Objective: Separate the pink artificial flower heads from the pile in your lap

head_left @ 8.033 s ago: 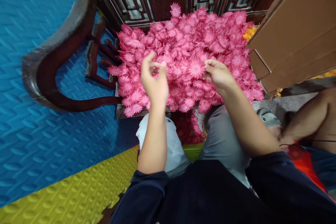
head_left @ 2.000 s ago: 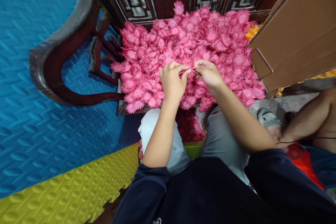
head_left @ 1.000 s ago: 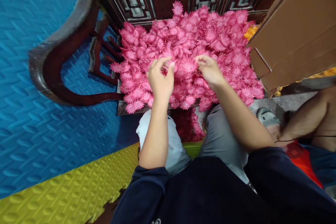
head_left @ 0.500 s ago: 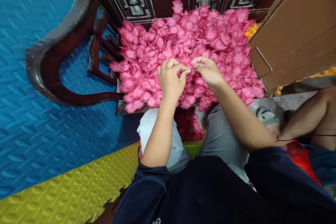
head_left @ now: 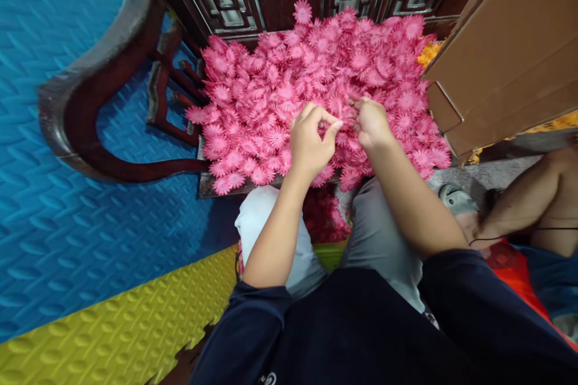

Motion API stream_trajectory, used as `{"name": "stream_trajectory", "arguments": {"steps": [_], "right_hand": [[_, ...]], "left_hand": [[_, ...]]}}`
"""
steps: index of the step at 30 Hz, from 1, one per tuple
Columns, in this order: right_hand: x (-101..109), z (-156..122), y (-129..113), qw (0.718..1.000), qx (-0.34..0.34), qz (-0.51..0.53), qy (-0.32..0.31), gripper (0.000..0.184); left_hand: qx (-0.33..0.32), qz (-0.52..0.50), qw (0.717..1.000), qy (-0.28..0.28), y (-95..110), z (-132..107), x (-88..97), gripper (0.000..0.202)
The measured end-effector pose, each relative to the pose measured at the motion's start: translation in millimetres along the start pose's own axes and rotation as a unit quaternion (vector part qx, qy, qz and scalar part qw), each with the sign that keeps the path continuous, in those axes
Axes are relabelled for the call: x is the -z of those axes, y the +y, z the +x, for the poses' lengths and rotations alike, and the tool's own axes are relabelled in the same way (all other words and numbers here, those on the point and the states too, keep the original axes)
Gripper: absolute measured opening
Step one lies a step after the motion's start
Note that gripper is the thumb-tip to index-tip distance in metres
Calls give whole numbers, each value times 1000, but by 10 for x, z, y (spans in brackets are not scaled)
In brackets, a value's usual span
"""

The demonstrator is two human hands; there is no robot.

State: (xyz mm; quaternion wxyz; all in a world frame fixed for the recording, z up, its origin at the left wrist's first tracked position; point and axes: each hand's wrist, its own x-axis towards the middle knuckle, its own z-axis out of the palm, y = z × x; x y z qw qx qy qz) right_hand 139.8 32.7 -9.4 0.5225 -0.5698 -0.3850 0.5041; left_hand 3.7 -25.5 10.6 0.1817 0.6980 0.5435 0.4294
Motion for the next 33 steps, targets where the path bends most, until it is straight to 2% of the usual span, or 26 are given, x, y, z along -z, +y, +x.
{"name": "stream_trajectory", "arguments": {"steps": [2,3,5,7,9,11,13,15,20,28,33], "right_hand": [[26,-1,-80,997,-57,38,44,14],[24,-22,-123,994,-83,49,49,15],[-2,-83,-189,995,-95,38,15,19],[-35,-144,-213,996,-87,13,-14,23],[-56,-183,-200,998,-57,-6,-32,26],[-64,-200,-174,998,-21,-18,-52,27],[-70,-205,-153,997,12,-29,-70,27],[-84,-209,-141,995,35,-38,-86,25],[-127,-218,-130,994,36,-33,-102,22],[-105,-230,-149,995,16,-23,-92,20],[-136,-263,-165,998,-23,-32,-43,27]], "left_hand": [[39,-1,997,67,-104,48,114,11],[72,2,990,122,-178,78,178,10],[131,8,967,218,-329,134,283,4],[164,1,954,252,-428,155,322,29],[143,-7,967,212,-433,127,282,37],[87,3,988,124,-358,68,192,21],[37,13,998,45,-252,8,97,10],[19,24,999,12,-166,-31,32,10],[33,72,996,40,-115,-33,6,3],[27,91,994,56,-114,-12,-42,7],[22,84,995,53,-56,-22,-105,11]]}}
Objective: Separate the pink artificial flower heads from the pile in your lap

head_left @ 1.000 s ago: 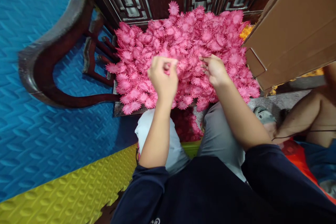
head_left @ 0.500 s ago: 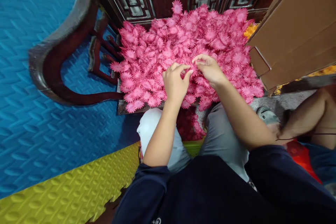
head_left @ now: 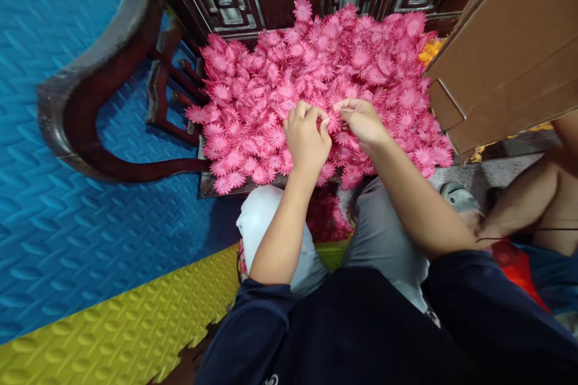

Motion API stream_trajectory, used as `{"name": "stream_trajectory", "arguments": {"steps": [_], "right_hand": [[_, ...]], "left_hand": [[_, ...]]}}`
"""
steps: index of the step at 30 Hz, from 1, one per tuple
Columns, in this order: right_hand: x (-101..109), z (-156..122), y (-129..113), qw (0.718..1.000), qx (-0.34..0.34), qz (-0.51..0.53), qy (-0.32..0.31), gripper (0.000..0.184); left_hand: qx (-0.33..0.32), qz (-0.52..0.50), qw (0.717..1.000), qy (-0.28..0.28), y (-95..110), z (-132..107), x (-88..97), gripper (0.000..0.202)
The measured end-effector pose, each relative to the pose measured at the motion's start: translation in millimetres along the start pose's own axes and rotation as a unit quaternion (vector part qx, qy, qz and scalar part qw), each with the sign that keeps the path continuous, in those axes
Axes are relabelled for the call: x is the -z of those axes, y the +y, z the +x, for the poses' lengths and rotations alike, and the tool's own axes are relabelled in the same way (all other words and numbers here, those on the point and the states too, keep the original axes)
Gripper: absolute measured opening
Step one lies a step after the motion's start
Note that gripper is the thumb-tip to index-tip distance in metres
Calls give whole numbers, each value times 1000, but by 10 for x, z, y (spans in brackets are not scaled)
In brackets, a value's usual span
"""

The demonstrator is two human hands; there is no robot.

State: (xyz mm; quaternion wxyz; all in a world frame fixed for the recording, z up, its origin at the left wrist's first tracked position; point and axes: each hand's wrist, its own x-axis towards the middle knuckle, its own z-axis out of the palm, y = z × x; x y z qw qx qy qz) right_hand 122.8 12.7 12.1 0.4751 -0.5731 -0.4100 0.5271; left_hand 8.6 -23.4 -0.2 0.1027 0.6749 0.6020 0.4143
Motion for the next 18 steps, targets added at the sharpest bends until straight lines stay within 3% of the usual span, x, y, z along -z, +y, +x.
{"name": "stream_trajectory", "arguments": {"steps": [8,15,18], "right_hand": [[-39,-16,43,999,-37,21,24,23],[-14,-17,28,994,-62,69,-60,3],[10,-28,12,992,-51,66,-97,22]], "left_hand": [[15,19,999,-30,75,10,4,8],[54,2,998,23,-4,11,-45,4],[53,-27,997,48,-32,5,-58,4]]}}
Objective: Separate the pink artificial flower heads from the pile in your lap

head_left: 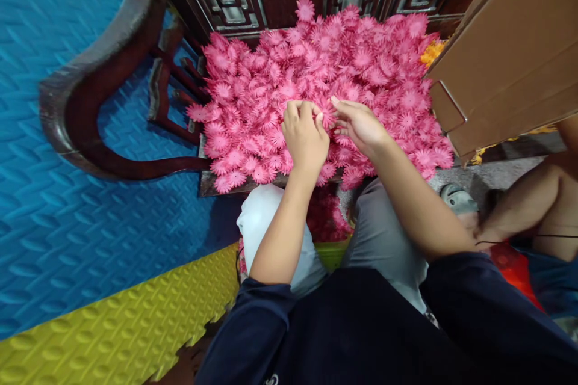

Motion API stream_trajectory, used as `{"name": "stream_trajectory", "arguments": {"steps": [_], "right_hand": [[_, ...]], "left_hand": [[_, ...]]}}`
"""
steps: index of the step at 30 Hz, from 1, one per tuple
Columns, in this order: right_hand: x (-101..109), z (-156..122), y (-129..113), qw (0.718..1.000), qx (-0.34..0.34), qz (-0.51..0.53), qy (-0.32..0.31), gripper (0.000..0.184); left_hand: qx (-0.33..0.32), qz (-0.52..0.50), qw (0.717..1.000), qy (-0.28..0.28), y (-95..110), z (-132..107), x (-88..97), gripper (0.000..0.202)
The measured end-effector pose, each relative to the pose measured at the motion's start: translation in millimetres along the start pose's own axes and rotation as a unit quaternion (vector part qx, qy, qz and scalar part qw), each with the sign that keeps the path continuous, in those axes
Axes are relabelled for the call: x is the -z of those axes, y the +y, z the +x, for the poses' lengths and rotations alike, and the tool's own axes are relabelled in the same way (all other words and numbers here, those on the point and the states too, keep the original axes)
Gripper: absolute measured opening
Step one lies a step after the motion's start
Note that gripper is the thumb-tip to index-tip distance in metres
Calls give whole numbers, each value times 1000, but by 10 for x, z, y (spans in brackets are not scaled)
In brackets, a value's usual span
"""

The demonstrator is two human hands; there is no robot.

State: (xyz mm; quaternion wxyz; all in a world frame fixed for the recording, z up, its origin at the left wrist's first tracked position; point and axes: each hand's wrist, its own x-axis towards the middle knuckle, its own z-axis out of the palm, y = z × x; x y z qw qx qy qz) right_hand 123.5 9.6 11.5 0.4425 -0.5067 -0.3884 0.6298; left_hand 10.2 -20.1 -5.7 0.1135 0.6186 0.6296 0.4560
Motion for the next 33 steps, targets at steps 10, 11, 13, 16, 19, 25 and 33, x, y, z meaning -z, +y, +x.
{"name": "stream_trajectory", "arguments": {"steps": [10,11,13,16,19,25,33], "right_hand": [[25,-11,23,995,80,-59,-24,28],[30,-4,28,994,84,-62,-19,27],[43,9,32,993,92,-70,-7,25],[59,18,35,992,98,-84,2,31],[58,17,36,990,101,-95,7,37],[-3,-17,11,989,99,-106,1,36],[-21,-79,-16,993,87,-79,-33,26]], "left_hand": [[44,-125,991,4,-44,31,3,11],[57,-156,986,10,-65,38,-14,16],[106,-232,967,21,-108,59,-53,29],[210,-358,910,-20,-145,102,-87,30],[266,-429,860,-68,-125,139,-55,19],[306,-462,830,-66,-22,151,46,17],[287,-435,853,-41,3,149,18,18]]}}
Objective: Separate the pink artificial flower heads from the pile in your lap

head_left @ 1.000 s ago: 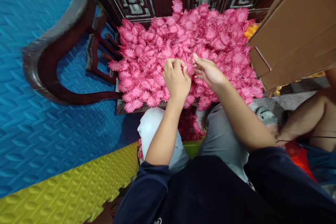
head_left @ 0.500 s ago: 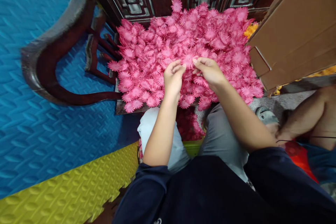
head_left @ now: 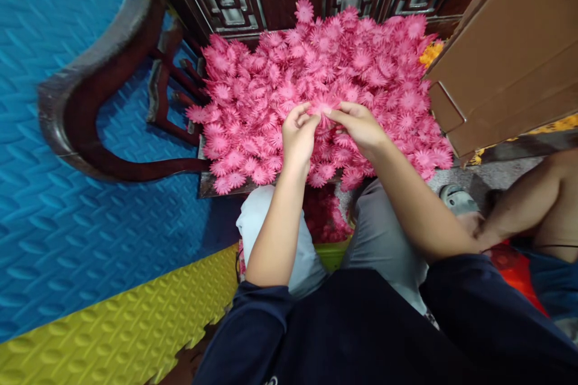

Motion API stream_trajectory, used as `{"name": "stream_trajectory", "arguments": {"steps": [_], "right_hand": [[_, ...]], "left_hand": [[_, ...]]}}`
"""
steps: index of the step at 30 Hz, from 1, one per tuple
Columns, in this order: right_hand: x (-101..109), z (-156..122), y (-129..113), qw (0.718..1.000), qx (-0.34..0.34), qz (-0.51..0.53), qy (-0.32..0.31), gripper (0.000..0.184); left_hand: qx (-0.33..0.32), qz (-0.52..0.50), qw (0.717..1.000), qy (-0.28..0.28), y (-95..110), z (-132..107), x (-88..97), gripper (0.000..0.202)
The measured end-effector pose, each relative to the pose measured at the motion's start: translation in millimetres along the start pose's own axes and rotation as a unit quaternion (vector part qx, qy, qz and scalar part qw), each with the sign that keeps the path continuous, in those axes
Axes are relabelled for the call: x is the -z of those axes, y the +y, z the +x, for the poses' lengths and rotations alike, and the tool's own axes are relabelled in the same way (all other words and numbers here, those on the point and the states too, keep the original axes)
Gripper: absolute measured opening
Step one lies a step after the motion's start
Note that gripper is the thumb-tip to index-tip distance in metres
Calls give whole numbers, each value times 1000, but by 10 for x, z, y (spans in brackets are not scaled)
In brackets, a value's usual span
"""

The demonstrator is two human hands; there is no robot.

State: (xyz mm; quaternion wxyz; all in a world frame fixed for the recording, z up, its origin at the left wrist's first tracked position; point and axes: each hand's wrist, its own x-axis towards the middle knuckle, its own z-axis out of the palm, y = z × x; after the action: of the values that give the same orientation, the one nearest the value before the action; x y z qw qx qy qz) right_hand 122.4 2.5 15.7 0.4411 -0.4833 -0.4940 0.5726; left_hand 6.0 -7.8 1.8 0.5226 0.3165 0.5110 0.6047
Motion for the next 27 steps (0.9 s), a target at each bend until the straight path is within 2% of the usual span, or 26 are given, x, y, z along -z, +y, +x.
{"name": "stream_trajectory", "arguments": {"steps": [7,12,15,21,24,27], "right_hand": [[-33,21,37,999,8,-3,40,26],[1,47,59,999,-4,-6,51,31],[20,42,69,999,-19,-26,31,32],[-52,-37,102,997,-37,-69,-4,32],[-86,-56,103,998,-42,-32,-17,32],[-103,-36,115,998,-55,12,-5,34]], "left_hand": [[-38,61,997,-12,-69,22,19,17],[-72,81,993,38,-82,43,77,17],[-77,87,992,57,-62,32,119,16],[-41,53,995,75,8,15,124,17],[-7,28,995,91,36,19,91,17],[14,19,996,90,32,27,80,16]]}}
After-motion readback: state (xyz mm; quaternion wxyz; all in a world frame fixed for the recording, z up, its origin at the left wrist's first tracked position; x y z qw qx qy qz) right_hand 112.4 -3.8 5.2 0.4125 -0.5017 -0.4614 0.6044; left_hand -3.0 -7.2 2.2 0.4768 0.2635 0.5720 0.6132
